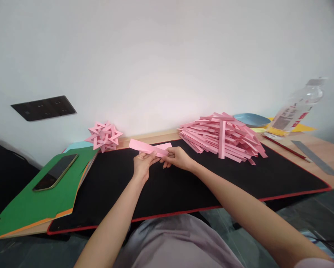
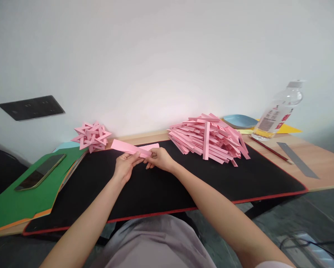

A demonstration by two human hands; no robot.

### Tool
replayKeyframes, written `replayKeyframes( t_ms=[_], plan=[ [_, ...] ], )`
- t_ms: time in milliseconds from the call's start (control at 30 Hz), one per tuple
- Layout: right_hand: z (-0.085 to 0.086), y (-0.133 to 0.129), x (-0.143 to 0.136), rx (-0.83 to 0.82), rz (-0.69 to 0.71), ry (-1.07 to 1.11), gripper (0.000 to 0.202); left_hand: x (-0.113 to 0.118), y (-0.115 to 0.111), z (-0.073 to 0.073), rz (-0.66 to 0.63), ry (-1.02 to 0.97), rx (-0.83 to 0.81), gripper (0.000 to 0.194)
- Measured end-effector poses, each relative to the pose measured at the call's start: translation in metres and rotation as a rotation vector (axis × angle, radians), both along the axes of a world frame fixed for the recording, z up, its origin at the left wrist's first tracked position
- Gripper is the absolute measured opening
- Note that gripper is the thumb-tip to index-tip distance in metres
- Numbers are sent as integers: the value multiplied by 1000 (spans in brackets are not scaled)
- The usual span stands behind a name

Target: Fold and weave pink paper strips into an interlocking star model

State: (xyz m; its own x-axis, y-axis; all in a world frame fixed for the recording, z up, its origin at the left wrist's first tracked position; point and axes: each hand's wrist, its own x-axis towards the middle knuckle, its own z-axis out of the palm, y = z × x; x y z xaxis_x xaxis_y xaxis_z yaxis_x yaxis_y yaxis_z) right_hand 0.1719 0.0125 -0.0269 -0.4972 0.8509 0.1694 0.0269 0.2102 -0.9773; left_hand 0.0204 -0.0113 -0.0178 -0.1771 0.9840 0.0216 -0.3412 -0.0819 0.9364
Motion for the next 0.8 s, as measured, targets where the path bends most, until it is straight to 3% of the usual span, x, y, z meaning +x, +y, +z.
replayKeyframes(
  t_ms=[800],
  plan=[
    [-2, -2, -4, -77, -12, -18, 35, 3, 0, 0, 8, 26, 14, 32]
  ],
)
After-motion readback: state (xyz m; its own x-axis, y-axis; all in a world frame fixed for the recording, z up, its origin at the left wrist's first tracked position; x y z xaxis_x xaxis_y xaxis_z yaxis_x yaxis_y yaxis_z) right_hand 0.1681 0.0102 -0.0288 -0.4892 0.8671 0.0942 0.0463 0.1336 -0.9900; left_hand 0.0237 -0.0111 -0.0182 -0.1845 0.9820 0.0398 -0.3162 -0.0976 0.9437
